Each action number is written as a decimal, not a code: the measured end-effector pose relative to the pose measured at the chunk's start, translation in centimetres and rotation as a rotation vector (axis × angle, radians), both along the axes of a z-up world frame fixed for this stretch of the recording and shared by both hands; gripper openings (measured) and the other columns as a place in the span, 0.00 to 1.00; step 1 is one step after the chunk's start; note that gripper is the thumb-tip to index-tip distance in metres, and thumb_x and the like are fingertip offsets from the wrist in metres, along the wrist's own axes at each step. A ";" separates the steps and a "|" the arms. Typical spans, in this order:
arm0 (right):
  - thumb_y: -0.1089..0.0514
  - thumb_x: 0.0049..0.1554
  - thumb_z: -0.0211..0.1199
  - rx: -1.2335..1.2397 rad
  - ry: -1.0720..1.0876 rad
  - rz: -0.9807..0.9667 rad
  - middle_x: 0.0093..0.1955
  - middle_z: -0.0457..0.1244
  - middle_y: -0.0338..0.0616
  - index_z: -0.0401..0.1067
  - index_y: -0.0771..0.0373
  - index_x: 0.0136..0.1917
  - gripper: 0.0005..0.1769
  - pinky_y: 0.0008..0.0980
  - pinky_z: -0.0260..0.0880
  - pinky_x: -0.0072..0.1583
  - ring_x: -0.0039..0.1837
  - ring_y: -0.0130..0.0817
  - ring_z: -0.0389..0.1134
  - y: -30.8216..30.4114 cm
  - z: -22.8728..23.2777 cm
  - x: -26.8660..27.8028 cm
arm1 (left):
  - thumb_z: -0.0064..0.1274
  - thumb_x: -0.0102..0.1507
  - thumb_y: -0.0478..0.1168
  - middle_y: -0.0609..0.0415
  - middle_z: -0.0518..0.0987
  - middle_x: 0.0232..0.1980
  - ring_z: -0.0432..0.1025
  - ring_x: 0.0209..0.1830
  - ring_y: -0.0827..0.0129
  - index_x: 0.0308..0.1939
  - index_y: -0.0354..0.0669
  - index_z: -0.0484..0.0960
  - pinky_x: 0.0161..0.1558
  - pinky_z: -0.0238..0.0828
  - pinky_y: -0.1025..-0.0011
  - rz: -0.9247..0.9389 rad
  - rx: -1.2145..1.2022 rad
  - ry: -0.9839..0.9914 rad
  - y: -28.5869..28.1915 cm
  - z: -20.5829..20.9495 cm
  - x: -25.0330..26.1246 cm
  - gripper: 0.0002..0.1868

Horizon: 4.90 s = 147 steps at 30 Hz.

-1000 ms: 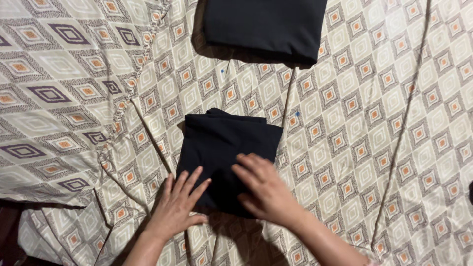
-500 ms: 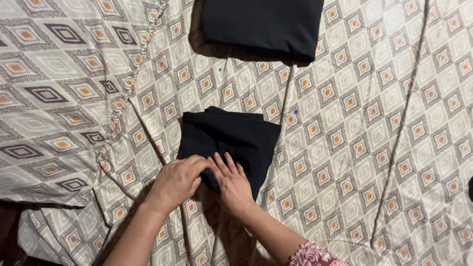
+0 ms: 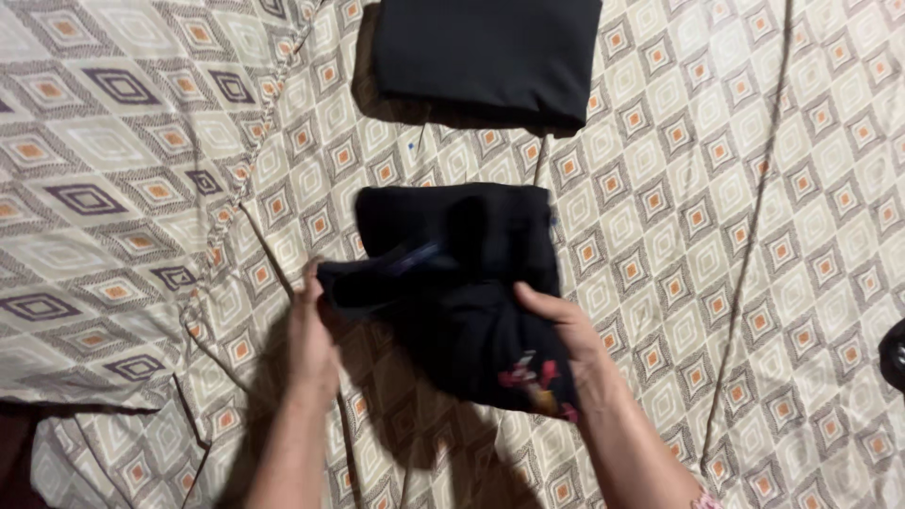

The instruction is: The person folds a black garment and a purple garment on a bed, then places them into a closet shelf.

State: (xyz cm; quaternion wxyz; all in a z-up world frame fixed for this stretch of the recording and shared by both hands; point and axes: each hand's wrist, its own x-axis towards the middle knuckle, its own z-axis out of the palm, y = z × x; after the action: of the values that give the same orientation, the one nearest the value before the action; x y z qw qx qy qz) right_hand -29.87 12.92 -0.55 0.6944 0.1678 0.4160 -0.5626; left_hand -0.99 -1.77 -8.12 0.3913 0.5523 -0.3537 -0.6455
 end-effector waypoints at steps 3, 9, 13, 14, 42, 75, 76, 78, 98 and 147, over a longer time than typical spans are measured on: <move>0.55 0.58 0.63 -0.117 -0.163 -0.100 0.52 0.71 0.61 0.72 0.79 0.56 0.22 0.43 0.77 0.58 0.51 0.47 0.76 2.4 -3.8 -3.0 | 0.43 0.66 0.65 0.36 0.81 0.67 0.74 0.65 0.52 0.68 0.23 0.79 0.60 0.71 0.58 -0.231 0.297 -0.233 2.3 -4.5 -3.0 0.46; 0.55 0.61 0.63 0.054 0.002 -0.139 0.52 0.71 0.53 0.71 0.68 0.62 0.20 0.45 0.75 0.55 0.49 0.44 0.75 7.6 -10.1 -6.8 | 0.46 0.63 0.64 0.48 0.74 0.70 0.71 0.67 0.61 0.75 0.38 0.64 0.64 0.70 0.62 -0.295 0.519 0.210 4.9 -1.1 -7.9 0.44; 0.61 0.55 0.63 0.112 0.554 0.128 0.59 0.68 0.54 0.63 0.62 0.75 0.34 0.39 0.73 0.53 0.53 0.39 0.70 9.3 -8.9 -6.1 | 0.57 0.61 0.48 0.50 0.74 0.70 0.70 0.68 0.65 0.75 0.42 0.65 0.66 0.65 0.67 -0.454 0.340 0.124 5.8 0.2 -8.3 0.39; 0.66 0.56 0.66 0.155 0.754 0.218 0.60 0.66 0.60 0.61 0.62 0.78 0.38 0.39 0.69 0.50 0.51 0.41 0.66 9.5 -8.4 -5.8 | 0.56 0.58 0.40 0.50 0.75 0.68 0.71 0.66 0.64 0.75 0.44 0.64 0.65 0.66 0.67 -0.489 0.316 0.074 5.8 0.5 -8.2 0.40; 0.70 0.46 0.71 0.007 1.702 0.032 0.58 0.66 0.56 0.60 0.64 0.75 0.44 0.37 0.73 0.54 0.55 0.44 0.70 -25.6 -8.3 -21.9 | 0.68 0.50 0.36 0.38 0.63 0.74 0.58 0.72 0.45 0.75 0.51 0.58 0.67 0.57 0.58 -0.341 -0.547 -0.838 -29.2 2.7 -26.5 0.52; 0.71 0.45 0.68 0.262 1.394 -0.186 0.69 0.58 0.53 0.51 0.59 0.77 0.50 0.34 0.73 0.54 0.61 0.38 0.66 12.3 -6.1 -8.5 | 0.62 0.58 0.36 0.34 0.46 0.81 0.42 0.82 0.40 0.79 0.41 0.44 0.75 0.46 0.53 -0.261 -0.639 -0.584 10.5 2.1 -20.4 0.53; 0.70 0.46 0.68 0.266 1.365 -0.207 0.68 0.58 0.52 0.52 0.58 0.77 0.48 0.34 0.73 0.52 0.58 0.37 0.67 12.2 -5.7 -8.1 | 0.62 0.58 0.36 0.34 0.46 0.81 0.42 0.82 0.40 0.79 0.41 0.44 0.75 0.46 0.53 -0.265 -0.642 -0.583 10.8 2.2 -20.3 0.53; 0.69 0.47 0.68 0.273 1.335 -0.232 0.67 0.59 0.51 0.53 0.58 0.76 0.47 0.33 0.74 0.50 0.56 0.35 0.68 12.1 -4.6 -7.7 | 0.59 0.62 0.39 0.41 0.56 0.81 0.54 0.80 0.50 0.78 0.44 0.49 0.76 0.50 0.57 -0.193 -0.400 -0.472 10.7 2.6 -20.0 0.46; 0.75 0.45 0.55 -0.064 0.541 -0.495 0.60 0.69 0.44 0.64 0.65 0.70 0.38 0.33 0.76 0.57 0.57 0.33 0.73 14.2 3.8 -6.4 | 0.58 0.57 0.35 0.57 0.86 0.46 0.78 0.44 0.73 0.53 0.37 0.83 0.50 0.76 0.71 -1.295 -0.398 -0.166 -1.9 16.8 -28.4 0.19; 0.52 0.53 0.68 0.372 1.126 -0.235 0.49 0.71 0.50 0.72 0.67 0.69 0.33 0.34 0.70 0.45 0.42 0.35 0.68 23.5 -5.0 -9.4 | 0.56 0.63 0.43 0.40 0.81 0.61 0.76 0.63 0.53 0.64 0.39 0.76 0.65 0.69 0.61 -0.727 -0.600 -0.387 12.6 1.7 -23.7 0.26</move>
State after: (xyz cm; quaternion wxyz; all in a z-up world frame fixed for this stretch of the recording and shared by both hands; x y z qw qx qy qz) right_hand -39.25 36.40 -5.59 0.2596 0.0078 0.7898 -0.5557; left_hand -24.73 10.81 -6.45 0.2100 0.3663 -0.7588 -0.4960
